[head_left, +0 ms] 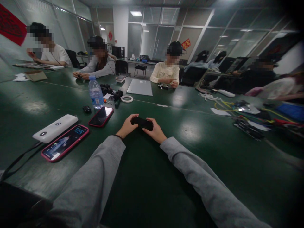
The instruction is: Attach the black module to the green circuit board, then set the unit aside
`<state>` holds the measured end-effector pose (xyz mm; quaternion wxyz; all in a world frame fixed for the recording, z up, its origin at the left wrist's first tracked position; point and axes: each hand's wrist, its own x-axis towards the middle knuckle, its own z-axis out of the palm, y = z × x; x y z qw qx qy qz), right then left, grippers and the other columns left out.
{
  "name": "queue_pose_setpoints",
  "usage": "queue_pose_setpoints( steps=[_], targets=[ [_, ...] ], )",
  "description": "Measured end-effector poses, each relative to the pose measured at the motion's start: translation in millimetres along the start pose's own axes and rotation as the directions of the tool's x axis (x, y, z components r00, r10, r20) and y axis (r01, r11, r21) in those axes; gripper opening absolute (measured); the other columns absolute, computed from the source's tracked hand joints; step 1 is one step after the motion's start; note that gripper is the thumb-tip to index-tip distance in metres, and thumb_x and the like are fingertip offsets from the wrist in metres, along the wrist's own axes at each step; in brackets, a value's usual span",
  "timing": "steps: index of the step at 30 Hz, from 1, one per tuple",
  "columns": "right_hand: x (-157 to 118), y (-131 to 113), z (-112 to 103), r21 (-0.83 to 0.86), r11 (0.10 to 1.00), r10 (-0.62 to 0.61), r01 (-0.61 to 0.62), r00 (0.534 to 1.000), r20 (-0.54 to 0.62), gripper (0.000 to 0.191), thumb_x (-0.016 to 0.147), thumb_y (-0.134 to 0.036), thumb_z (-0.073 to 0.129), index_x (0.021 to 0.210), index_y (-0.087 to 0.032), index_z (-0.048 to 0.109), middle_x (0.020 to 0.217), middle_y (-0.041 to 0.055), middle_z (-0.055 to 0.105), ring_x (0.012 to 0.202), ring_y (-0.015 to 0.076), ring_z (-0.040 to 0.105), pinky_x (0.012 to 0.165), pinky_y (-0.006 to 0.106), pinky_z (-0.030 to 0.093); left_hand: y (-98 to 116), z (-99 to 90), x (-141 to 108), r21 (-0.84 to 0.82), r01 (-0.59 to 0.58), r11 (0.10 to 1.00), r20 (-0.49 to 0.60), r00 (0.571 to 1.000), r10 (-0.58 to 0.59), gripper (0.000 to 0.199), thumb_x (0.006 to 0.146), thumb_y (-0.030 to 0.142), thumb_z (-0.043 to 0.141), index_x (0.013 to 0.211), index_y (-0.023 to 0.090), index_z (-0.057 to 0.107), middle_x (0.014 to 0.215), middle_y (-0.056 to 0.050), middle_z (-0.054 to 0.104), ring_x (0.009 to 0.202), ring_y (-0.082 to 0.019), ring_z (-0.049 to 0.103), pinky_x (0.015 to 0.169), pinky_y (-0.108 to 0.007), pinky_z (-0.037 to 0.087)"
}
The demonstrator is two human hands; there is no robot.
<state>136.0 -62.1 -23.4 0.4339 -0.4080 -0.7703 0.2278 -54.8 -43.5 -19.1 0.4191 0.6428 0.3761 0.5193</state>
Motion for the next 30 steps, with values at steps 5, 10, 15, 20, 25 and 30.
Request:
queue_pose_setpoints(
  steps=[5,10,15,20,25,30],
  targets=[
    [0.2,-3.6,-2.0,-0.050,0.999,-0.017,0.016,1.000,-0.013,0.046,0.074,-0.029,0.066,0.115,-0.020,0.046,0.107,0.0063,0.053,0.097,0.0215,0.053,0.087,0.038,0.044,0.5,-0.2,-1.0,-0.023,-0.024,0.999,0.013,1.000,0.024,0.060,0.058,0.001,0.055,0.116,0.014,0.051,0.119,-0.011,0.055,0.112,-0.021,0.051,0.101,-0.039,0.036],
    [0.8,-7.7,-3.0,-0.189,0.977,-0.115,0.098,0.990,-0.076,0.047,0.072,-0.019,0.064,0.115,-0.020,0.046,0.109,0.0068,0.051,0.100,0.0237,0.049,0.089,0.040,0.041,-4.3,-0.9,0.9,-0.017,-0.035,0.999,0.032,0.999,0.035,0.063,0.061,0.007,0.062,0.122,0.014,0.047,0.121,-0.012,0.053,0.113,-0.021,0.050,0.101,-0.040,0.036],
    [1.6,-9.3,-3.5,-0.346,0.923,-0.192,0.171,0.981,-0.027,0.048,0.066,-0.009,0.059,0.111,-0.020,0.046,0.112,0.0073,0.049,0.104,0.0270,0.044,0.089,0.043,0.039,-4.9,-3.4,1.9,-0.008,-0.005,1.000,0.116,0.993,0.006,0.081,0.055,0.010,0.072,0.130,0.014,0.039,0.124,-0.014,0.050,0.115,-0.024,0.048,0.102,-0.042,0.033],
    [0.7,-10.4,-4.9,-0.364,0.912,-0.203,0.188,0.979,-0.002,0.050,0.066,-0.009,0.059,0.112,-0.021,0.045,0.114,0.0082,0.048,0.105,0.0286,0.042,0.089,0.045,0.038,5.6,-7.4,-0.5,0.003,0.048,0.999,0.185,0.982,-0.048,0.085,0.056,0.020,0.077,0.132,0.016,0.038,0.129,-0.015,0.047,0.118,-0.025,0.046,0.103,-0.042,0.032],
    [-0.3,-12.8,-5.4,-0.355,0.910,-0.220,0.214,0.975,0.026,0.047,0.071,-0.014,0.061,0.114,-0.022,0.044,0.114,0.0085,0.046,0.105,0.0285,0.042,0.090,0.045,0.038,5.9,-12.0,0.4,-0.076,0.062,0.995,0.190,0.981,-0.046,0.069,0.063,0.025,0.074,0.126,0.018,0.046,0.122,-0.012,0.053,0.112,-0.022,0.051,0.100,-0.042,0.036],
    [0.4,-16.6,-5.9,-0.306,0.919,-0.247,0.249,0.968,0.048,0.050,0.072,-0.025,0.069,0.114,-0.021,0.043,0.112,0.0090,0.046,0.105,0.0281,0.043,0.091,0.046,0.038,4.6,-14.1,0.8,-0.112,0.059,0.992,0.182,0.983,-0.037,0.062,0.059,0.022,0.077,0.115,0.016,0.051,0.116,-0.012,0.056,0.109,-0.022,0.053,0.098,-0.042,0.038]
  ],
)
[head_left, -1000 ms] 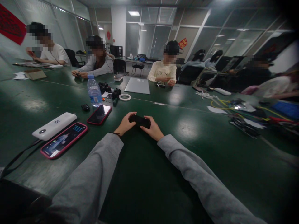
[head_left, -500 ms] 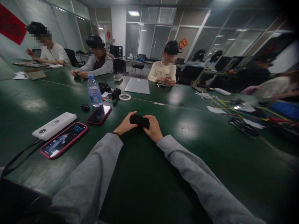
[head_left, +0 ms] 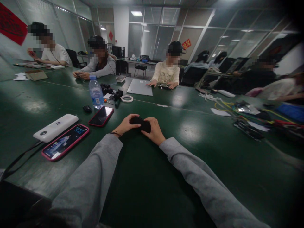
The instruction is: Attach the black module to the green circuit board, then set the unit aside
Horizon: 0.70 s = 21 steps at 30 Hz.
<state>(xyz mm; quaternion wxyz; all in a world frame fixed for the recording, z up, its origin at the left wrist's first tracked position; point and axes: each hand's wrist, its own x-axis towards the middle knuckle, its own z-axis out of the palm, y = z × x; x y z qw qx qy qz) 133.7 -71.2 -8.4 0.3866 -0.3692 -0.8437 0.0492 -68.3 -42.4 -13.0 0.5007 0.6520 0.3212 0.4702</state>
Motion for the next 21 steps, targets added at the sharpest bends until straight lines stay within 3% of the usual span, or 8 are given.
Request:
queue_pose_setpoints(
  steps=[4,10,15,21],
  targets=[
    [-0.1,-4.8,-1.0,0.047,0.999,0.009,-0.009,1.000,-0.005,0.055,0.072,-0.038,0.072,0.115,-0.021,0.042,0.111,0.0099,0.045,0.105,0.0274,0.043,0.092,0.044,0.039,2.3,-0.6,-1.4,-0.016,-0.006,1.000,-0.014,1.000,0.006,0.057,0.059,0.021,0.077,0.110,0.015,0.053,0.114,-0.011,0.057,0.107,-0.021,0.054,0.097,-0.042,0.039],
    [-2.1,-5.3,0.8,0.080,0.995,0.058,-0.055,0.998,-0.024,0.034,0.083,-0.029,0.057,0.113,-0.020,0.044,0.109,0.0092,0.046,0.103,0.0235,0.046,0.091,0.040,0.041,4.9,-2.2,-3.2,0.005,0.010,1.000,-0.010,1.000,-0.010,0.055,0.059,0.021,0.077,0.108,0.015,0.052,0.115,-0.012,0.057,0.103,-0.021,0.055,0.095,-0.041,0.040],
    [-3.5,0.2,3.9,0.069,0.995,0.074,-0.072,0.997,-0.030,0.041,0.077,-0.027,0.063,0.113,-0.020,0.043,0.106,0.0084,0.048,0.100,0.0240,0.049,0.089,0.041,0.044,7.2,-1.8,-2.9,-0.035,0.026,0.999,0.003,1.000,-0.026,0.055,0.055,0.015,0.077,0.105,0.014,0.054,0.115,-0.011,0.058,0.104,-0.020,0.055,0.097,-0.042,0.037],
    [-4.0,0.8,4.3,0.055,0.996,0.076,-0.075,0.997,-0.028,0.047,0.077,-0.027,0.065,0.117,-0.020,0.042,0.108,0.0088,0.048,0.101,0.0251,0.049,0.090,0.043,0.043,9.5,-1.5,-2.9,-0.116,0.049,0.992,0.027,0.999,-0.046,0.065,0.056,0.014,0.077,0.116,0.017,0.053,0.119,-0.010,0.056,0.113,-0.021,0.050,0.102,-0.041,0.033]
  ],
)
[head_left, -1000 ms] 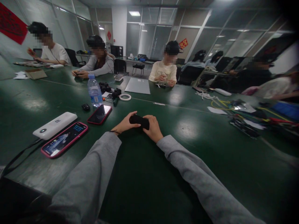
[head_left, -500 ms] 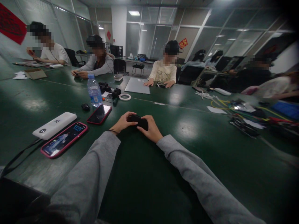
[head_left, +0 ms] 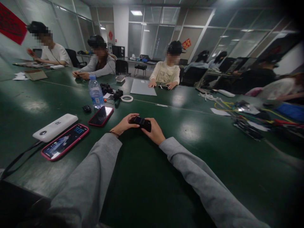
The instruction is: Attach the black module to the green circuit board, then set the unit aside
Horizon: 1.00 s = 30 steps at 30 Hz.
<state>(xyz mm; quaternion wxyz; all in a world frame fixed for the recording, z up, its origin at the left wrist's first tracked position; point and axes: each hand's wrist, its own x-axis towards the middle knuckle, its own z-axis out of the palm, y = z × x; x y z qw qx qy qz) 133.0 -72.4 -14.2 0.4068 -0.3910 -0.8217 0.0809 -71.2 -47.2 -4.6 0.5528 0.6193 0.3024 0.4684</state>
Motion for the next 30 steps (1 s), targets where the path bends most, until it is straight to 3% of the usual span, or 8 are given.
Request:
queue_pose_setpoints(
  steps=[9,23,27,30],
  targets=[
    [0.3,-4.4,-1.2,-0.008,1.000,0.015,-0.015,1.000,-0.003,0.036,0.087,-0.035,0.053,0.118,-0.020,0.043,0.108,0.0095,0.049,0.101,0.0247,0.049,0.090,0.042,0.043,-3.9,0.4,1.7,-0.083,0.056,0.995,-0.119,0.991,-0.066,0.045,0.071,0.027,0.067,0.113,0.017,0.057,0.114,-0.009,0.059,0.112,-0.021,0.051,0.102,-0.040,0.033],
    [0.9,-1.4,-0.4,0.059,0.998,0.022,-0.021,1.000,-0.002,0.029,0.089,-0.037,0.051,0.113,-0.019,0.050,0.107,0.0081,0.052,0.100,0.0221,0.050,0.090,0.039,0.041,-5.6,0.1,2.5,-0.085,0.060,0.995,-0.117,0.991,-0.069,0.044,0.070,0.026,0.067,0.112,0.016,0.058,0.115,-0.009,0.059,0.113,-0.020,0.050,0.102,-0.038,0.031],
    [2.8,1.7,-2.2,0.178,0.978,0.113,-0.113,0.994,0.008,0.034,0.086,-0.042,0.055,0.111,-0.020,0.052,0.107,0.0063,0.054,0.099,0.0206,0.052,0.090,0.037,0.041,-2.5,1.3,1.7,-0.078,0.067,0.995,-0.128,0.989,-0.077,0.044,0.069,0.027,0.068,0.111,0.017,0.059,0.116,-0.009,0.059,0.113,-0.020,0.050,0.102,-0.038,0.032],
    [4.6,7.9,-2.7,0.387,0.874,0.297,-0.292,0.954,0.049,0.039,0.086,-0.049,0.053,0.111,-0.019,0.051,0.102,0.0054,0.057,0.095,0.0187,0.055,0.085,0.034,0.044,1.0,3.8,1.4,-0.078,0.092,0.993,-0.135,0.986,-0.102,0.043,0.070,0.028,0.067,0.111,0.016,0.059,0.117,-0.010,0.058,0.112,-0.020,0.050,0.101,-0.037,0.033]
  ],
)
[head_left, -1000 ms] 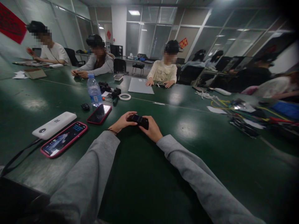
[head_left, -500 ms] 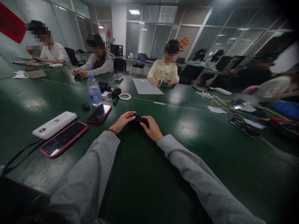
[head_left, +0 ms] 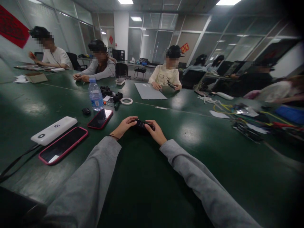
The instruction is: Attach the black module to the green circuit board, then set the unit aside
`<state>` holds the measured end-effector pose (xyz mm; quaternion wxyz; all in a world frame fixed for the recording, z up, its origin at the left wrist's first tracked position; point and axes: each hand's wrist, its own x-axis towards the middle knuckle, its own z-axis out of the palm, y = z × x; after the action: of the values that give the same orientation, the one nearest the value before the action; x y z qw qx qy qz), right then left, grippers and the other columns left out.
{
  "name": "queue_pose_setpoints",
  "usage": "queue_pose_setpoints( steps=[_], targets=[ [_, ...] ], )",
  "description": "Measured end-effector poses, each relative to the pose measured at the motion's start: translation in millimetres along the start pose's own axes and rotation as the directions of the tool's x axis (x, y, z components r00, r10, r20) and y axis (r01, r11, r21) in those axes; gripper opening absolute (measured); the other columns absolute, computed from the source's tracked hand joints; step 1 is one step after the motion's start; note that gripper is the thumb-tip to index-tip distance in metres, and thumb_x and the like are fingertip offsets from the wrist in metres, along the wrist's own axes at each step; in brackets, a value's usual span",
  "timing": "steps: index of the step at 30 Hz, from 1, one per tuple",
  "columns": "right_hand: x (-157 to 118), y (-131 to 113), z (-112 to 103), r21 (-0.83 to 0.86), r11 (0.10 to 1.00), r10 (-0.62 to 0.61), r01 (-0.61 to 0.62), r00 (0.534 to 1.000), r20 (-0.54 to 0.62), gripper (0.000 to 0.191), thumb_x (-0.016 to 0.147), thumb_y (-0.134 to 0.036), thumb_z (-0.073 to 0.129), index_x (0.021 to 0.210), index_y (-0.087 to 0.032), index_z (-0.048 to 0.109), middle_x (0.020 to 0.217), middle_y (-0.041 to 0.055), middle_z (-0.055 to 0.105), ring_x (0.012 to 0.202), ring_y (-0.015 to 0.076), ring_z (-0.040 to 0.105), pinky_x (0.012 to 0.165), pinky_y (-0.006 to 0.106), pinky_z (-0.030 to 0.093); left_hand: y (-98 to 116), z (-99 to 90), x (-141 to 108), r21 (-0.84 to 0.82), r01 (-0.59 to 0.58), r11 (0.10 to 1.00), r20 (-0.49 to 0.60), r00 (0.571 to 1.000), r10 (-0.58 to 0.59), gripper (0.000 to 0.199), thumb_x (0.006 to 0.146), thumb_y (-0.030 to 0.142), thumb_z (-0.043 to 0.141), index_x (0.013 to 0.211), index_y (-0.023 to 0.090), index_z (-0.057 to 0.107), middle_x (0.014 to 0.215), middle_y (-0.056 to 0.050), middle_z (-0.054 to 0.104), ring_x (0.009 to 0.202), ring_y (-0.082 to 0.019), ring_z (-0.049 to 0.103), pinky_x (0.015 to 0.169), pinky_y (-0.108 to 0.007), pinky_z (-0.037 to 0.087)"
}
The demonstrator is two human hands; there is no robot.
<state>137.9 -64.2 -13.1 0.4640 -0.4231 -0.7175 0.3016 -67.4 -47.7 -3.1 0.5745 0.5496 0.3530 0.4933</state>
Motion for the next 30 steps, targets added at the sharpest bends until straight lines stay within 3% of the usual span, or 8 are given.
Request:
queue_pose_setpoints(
  steps=[4,7,13,16,19,22,27,30],
  targets=[
    [2.4,6.8,-0.1,0.209,0.964,0.156,-0.162,0.987,0.044,0.043,0.084,-0.052,0.052,0.110,-0.017,0.051,0.094,0.0055,0.060,0.091,0.0179,0.058,0.081,0.032,0.046,-0.3,3.5,0.4,0.058,-0.021,0.998,-0.067,0.997,0.025,0.042,0.072,0.032,0.065,0.110,0.015,0.058,0.117,-0.011,0.058,0.111,-0.020,0.052,0.100,-0.036,0.035],
    [3.0,6.5,1.6,0.222,0.951,0.188,-0.214,0.973,0.130,0.044,0.080,-0.048,0.059,0.111,-0.017,0.049,0.098,0.0056,0.060,0.095,0.0184,0.057,0.085,0.034,0.045,-3.1,4.7,1.2,0.119,-0.031,0.992,-0.094,0.995,0.042,0.042,0.074,0.036,0.063,0.109,0.014,0.057,0.112,-0.011,0.061,0.107,-0.020,0.055,0.097,-0.036,0.037],
    [10.2,-8.0,4.4,0.213,0.889,0.340,-0.405,0.896,0.287,0.058,0.074,-0.041,0.070,0.118,-0.017,0.042,0.110,0.0082,0.054,0.100,0.0194,0.055,0.094,0.037,0.042,-9.6,3.6,2.9,0.169,-0.075,0.983,-0.091,0.992,0.092,0.041,0.076,0.040,0.060,0.108,0.014,0.056,0.108,-0.010,0.062,0.103,-0.020,0.057,0.094,-0.036,0.041],
    [13.9,-14.2,7.1,0.147,0.915,0.318,-0.377,0.894,0.315,0.070,0.068,-0.040,0.075,0.122,-0.015,0.038,0.114,0.0101,0.051,0.103,0.0200,0.053,0.096,0.038,0.041,-12.4,3.3,4.2,0.236,-0.117,0.965,-0.106,0.984,0.145,0.040,0.077,0.041,0.058,0.105,0.014,0.058,0.106,-0.011,0.063,0.101,-0.019,0.058,0.092,-0.035,0.042],
    [16.3,-18.5,10.5,0.022,0.965,0.240,-0.260,0.916,0.320,0.083,0.060,-0.037,0.081,0.125,-0.015,0.035,0.113,0.0099,0.051,0.103,0.0217,0.052,0.096,0.040,0.040,-14.4,2.9,5.2,0.328,-0.123,0.937,-0.116,0.979,0.169,0.038,0.078,0.043,0.056,0.103,0.014,0.059,0.105,-0.010,0.063,0.098,-0.019,0.059,0.091,-0.034,0.043],
    [19.3,-21.2,12.5,-0.011,0.973,0.224,-0.230,0.933,0.282,0.081,0.060,-0.036,0.081,0.124,-0.015,0.037,0.111,0.0090,0.052,0.102,0.0214,0.052,0.096,0.040,0.040,-15.7,2.2,5.9,0.383,-0.134,0.914,-0.122,0.973,0.195,0.038,0.079,0.044,0.054,0.102,0.015,0.060,0.103,-0.009,0.063,0.097,-0.018,0.059,0.091,-0.033,0.043],
    [27.1,-20.8,6.2,0.230,0.824,0.434,-0.518,0.838,0.332,0.063,0.075,-0.040,0.071,0.123,-0.014,0.039,0.092,0.0072,0.059,0.081,0.0181,0.059,0.081,0.036,0.050,-14.6,3.1,5.3,0.411,-0.127,0.903,-0.102,0.978,0.184,0.040,0.081,0.046,0.051,0.104,0.015,0.058,0.106,-0.009,0.063,0.097,-0.018,0.059,0.089,-0.032,0.043],
    [29.5,-20.2,2.9,0.296,0.773,0.448,-0.561,0.813,0.371,0.067,0.071,-0.030,0.076,0.124,-0.015,0.038,0.087,0.0049,0.059,0.075,0.0167,0.060,0.072,0.031,0.052,-10.2,5.1,0.7,0.531,-0.113,0.840,-0.107,0.974,0.199,0.041,0.083,0.049,0.046,0.103,0.016,0.059,0.104,-0.009,0.063,0.094,-0.017,0.059,0.086,-0.030,0.044]
  ],
)
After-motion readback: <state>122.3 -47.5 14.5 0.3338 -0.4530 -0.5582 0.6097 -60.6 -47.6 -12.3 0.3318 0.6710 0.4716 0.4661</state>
